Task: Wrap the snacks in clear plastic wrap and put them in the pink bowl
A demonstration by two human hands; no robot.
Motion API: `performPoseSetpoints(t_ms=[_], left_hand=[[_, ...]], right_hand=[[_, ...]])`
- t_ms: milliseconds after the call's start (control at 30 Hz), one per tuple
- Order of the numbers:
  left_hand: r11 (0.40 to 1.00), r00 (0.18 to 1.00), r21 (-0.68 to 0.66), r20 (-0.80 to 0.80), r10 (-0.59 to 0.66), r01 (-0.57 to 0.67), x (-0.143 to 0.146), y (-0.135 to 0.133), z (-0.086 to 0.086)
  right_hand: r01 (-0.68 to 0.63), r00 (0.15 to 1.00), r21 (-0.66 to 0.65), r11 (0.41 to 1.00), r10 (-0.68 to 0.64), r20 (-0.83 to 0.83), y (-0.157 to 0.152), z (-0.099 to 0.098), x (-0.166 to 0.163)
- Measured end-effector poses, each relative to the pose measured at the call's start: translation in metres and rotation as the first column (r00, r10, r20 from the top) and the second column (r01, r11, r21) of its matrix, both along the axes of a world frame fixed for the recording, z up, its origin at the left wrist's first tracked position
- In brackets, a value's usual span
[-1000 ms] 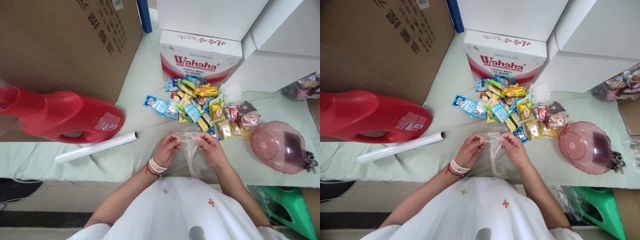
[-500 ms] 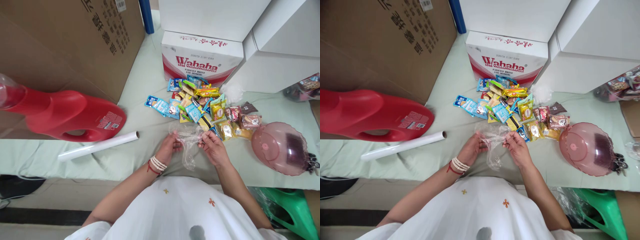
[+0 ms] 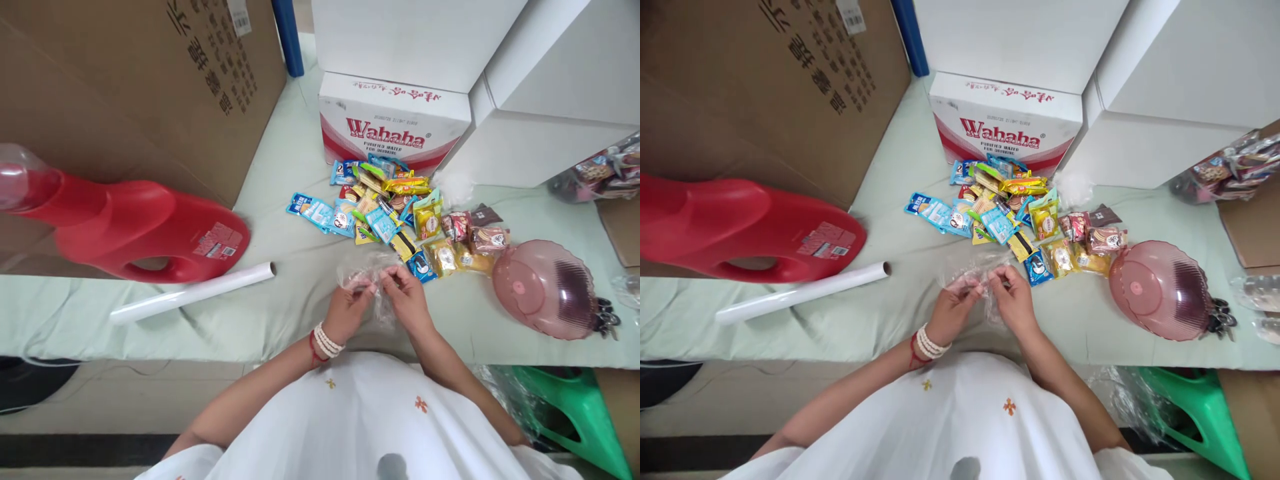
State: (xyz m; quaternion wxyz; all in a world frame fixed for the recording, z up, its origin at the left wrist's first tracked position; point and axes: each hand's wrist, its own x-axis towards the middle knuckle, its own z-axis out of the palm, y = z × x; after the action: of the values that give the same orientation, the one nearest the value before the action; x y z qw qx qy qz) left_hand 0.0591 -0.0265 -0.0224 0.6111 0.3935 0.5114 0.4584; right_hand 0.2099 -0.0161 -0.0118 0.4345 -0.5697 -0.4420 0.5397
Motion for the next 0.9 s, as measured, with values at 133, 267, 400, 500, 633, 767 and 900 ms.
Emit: performPoseSetpoints(t_ms=[133, 267, 400, 500, 633, 767, 900], left_hand=[[0.965, 0.923, -0.247, 0.346, 0.168, -0.083, -0.014, 0.001, -0.002], [0.945, 0.899, -0.32, 0.387, 0.203, -0.075, -0.022, -0.002, 0.0], [0.955, 0.932, -0.28, 0.311, 0.186, -0.097, -0.032, -0.002, 0.001], [0.954, 0.915, -0.275, 0.343, 0.211, -0.117, -0.047, 0.002, 0.002], [0.95, 0.871, -0.293, 0.432, 0.233, -0.109, -0.064, 0.008, 0.004], [0.938, 0.842, -0.331, 0.473, 0.259, -0.103, -0.06, 0.008, 0.004], [0.948, 0.862, -0.301, 0.447, 0.239, -0.106, -0.038, 0.001, 0.001]], right_hand=[[0.021, 0.954, -0.21, 0.977, -0.082, -0.289, 0.001, 0.0, 0.005], [-0.045, 0.939, -0.296, 0.954, -0.061, -0.338, -0.004, 0.008, 0.012], [-0.021, 0.945, -0.336, 0.942, -0.09, -0.314, -0.005, 0.019, 0.023], [-0.063, 0.912, -0.384, 0.921, -0.103, -0.398, -0.002, 0.027, 0.04], [-0.089, 0.878, -0.399, 0.912, -0.118, -0.464, 0.007, 0.026, 0.071], [0.056, 0.914, -0.394, 0.917, -0.206, -0.349, 0.015, 0.013, 0.082], [-0.013, 0.942, -0.453, 0.891, -0.141, -0.304, 0.004, 0.002, 0.056]])
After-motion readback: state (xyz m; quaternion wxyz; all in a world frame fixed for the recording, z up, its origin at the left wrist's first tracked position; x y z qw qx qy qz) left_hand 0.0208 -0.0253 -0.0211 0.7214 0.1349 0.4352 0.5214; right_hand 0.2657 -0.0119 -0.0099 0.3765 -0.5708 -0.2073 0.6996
